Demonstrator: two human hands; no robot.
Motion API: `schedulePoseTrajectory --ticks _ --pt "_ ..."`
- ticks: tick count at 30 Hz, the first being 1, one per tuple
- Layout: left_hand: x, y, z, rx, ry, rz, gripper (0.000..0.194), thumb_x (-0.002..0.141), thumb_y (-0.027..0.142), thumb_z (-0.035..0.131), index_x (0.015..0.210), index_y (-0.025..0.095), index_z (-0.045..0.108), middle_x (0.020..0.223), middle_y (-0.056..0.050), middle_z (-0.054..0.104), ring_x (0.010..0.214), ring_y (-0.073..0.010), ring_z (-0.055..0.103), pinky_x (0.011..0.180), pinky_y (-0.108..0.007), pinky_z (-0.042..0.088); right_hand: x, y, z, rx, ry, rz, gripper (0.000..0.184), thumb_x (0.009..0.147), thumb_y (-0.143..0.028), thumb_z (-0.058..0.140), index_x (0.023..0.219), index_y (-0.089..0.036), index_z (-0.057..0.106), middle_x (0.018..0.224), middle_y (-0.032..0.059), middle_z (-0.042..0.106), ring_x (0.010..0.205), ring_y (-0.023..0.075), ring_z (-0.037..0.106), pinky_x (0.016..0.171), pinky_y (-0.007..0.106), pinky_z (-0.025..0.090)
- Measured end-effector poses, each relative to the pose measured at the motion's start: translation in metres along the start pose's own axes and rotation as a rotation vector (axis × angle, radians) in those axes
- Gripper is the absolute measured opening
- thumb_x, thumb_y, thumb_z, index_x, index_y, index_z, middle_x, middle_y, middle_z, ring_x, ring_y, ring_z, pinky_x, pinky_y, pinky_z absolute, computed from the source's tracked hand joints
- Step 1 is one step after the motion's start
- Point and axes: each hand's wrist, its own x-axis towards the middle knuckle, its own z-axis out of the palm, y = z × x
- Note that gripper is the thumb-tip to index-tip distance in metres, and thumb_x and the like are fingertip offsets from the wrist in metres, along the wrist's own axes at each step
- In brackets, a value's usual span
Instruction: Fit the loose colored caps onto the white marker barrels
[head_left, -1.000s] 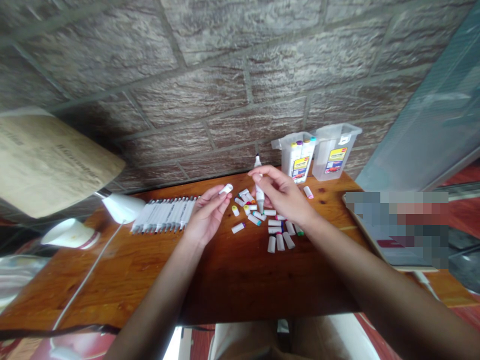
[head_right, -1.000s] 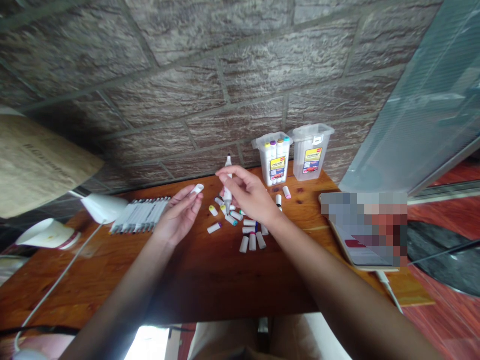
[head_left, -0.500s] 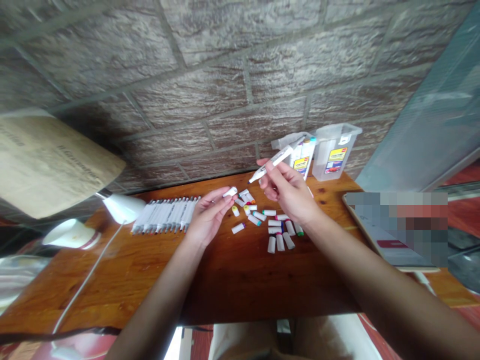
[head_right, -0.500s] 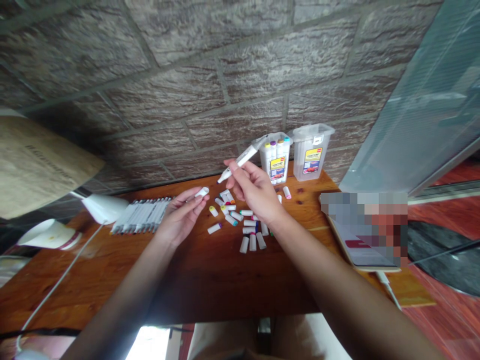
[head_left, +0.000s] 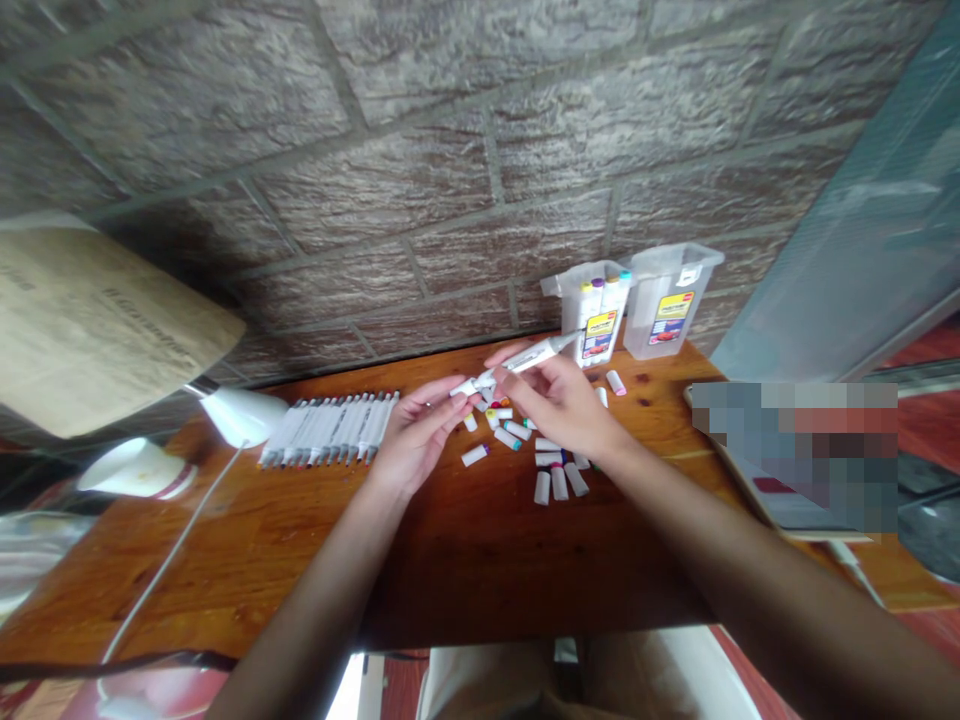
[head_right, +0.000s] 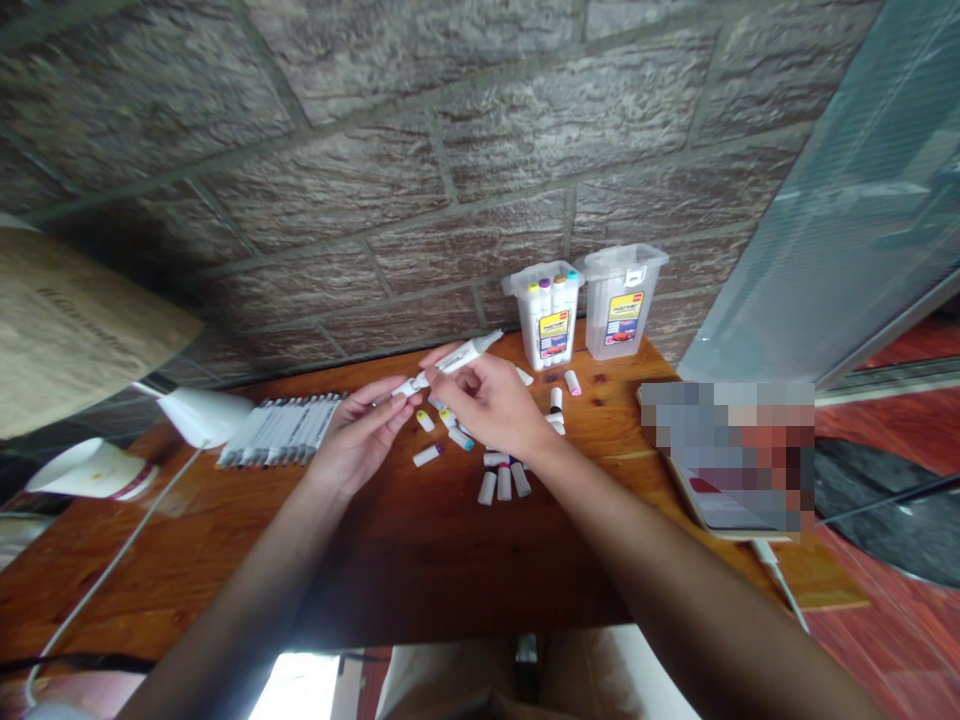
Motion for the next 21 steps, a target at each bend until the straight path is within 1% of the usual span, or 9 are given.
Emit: schedulePoseTrajectory --ticks 3,6,7,8,10,13,17,19,21 --pt "-0.001 0.000 0.000 0.013 0.001 0.010 0.032 0.057 0.020 0.095 0.087 0.019 0.082 0.090 -0.006 0.082 0.081 -0.0160 0.078 0.081 -0.023 0.061 -0.002 0.000 -0.002 -0.116 0.051 -0.075 0.025 0.093 -0.044 0.064 0.102 -0.020 0.069 0.078 0.0011 0.065 0.062 0.0129 0.055 0.056 0.026 0.043" --pt "-0.004 0.003 0.001 0.007 -0.023 0.005 0.033 0.056 0.025 0.097 0.085 0.021 0.082 0.089 -0.006 0.082 0.079 -0.0166 0.078 0.078 -0.022 0.061 0.000 -0.001 -0.015 -0.322 0.150 -0.197 0.015 0.092 -0.031 0.062 0.102 -0.022 0.067 0.083 0.0022 0.068 0.071 0.0156 0.061 0.068 0.029 0.048" --pt "-0.006 0.005 0.002 0.001 -0.032 0.008 0.032 0.055 0.026 0.097 0.084 0.021 0.083 0.088 -0.006 0.082 0.078 -0.0165 0.078 0.075 -0.022 0.061 0.002 0.000 -0.021 -0.374 0.196 -0.225 0.011 0.091 -0.028 0.061 0.099 -0.023 0.067 0.082 0.0015 0.068 0.069 0.0151 0.061 0.068 0.029 0.048" --pt "-0.007 0.006 0.003 -0.005 -0.038 0.016 0.032 0.055 0.027 0.097 0.083 0.022 0.083 0.088 -0.005 0.082 0.078 -0.0162 0.078 0.073 -0.021 0.061 0.005 0.000 -0.027 -0.362 0.260 -0.217 0.009 0.091 -0.026 0.060 0.098 -0.023 0.066 0.077 -0.0001 0.067 0.063 0.0135 0.058 0.063 0.027 0.047" --pt "-0.009 0.009 0.004 -0.020 -0.036 0.036 0.032 0.055 0.026 0.098 0.082 0.024 0.083 0.087 -0.004 0.082 0.075 -0.0148 0.077 0.071 -0.019 0.061 0.011 -0.001 -0.035 -0.183 0.375 -0.138 0.012 0.091 -0.029 0.060 0.102 -0.023 0.062 0.070 -0.0029 0.064 0.049 0.0105 0.049 0.050 0.024 0.039" --pt "-0.009 0.009 0.002 -0.040 -0.044 0.029 0.033 0.053 0.025 0.098 0.081 0.025 0.082 0.086 -0.003 0.082 0.072 -0.0132 0.075 0.069 -0.021 0.060 0.019 -0.004 -0.037 -0.005 0.452 -0.061 0.025 0.091 -0.043 0.064 0.104 -0.022 0.061 0.065 -0.0039 0.065 0.040 0.0077 0.041 0.042 0.023 0.032" --pt "-0.006 0.006 -0.002 -0.066 -0.075 0.027 0.031 0.058 0.026 0.096 0.085 0.024 0.082 0.087 -0.004 0.081 0.068 -0.0104 0.069 0.068 -0.023 0.057 0.017 -0.009 -0.025 0.064 0.395 -0.015 0.041 0.086 -0.058 0.071 0.098 -0.019 0.067 0.062 -0.0039 0.062 0.042 0.0070 0.041 0.042 0.024 0.033" --pt "-0.005 0.004 -0.003 -0.067 -0.092 0.033 0.030 0.060 0.026 0.095 0.087 0.024 0.082 0.088 -0.004 0.081 0.068 -0.0103 0.068 0.068 -0.024 0.055 0.014 -0.009 -0.019 0.084 0.345 -0.016 0.039 0.085 -0.057 0.072 0.096 -0.019 0.070 0.064 -0.0033 0.062 0.044 0.0070 0.041 0.043 0.024 0.033" --pt "-0.005 0.004 -0.003 -0.062 -0.101 0.031 0.029 0.061 0.026 0.095 0.087 0.024 0.082 0.087 -0.004 0.080 0.068 -0.0106 0.067 0.067 -0.024 0.055 0.011 -0.010 -0.016 0.107 0.306 -0.032 0.033 0.087 -0.051 0.071 0.095 -0.019 0.072 0.069 -0.0017 0.065 0.046 0.0071 0.043 0.044 0.024 0.033"
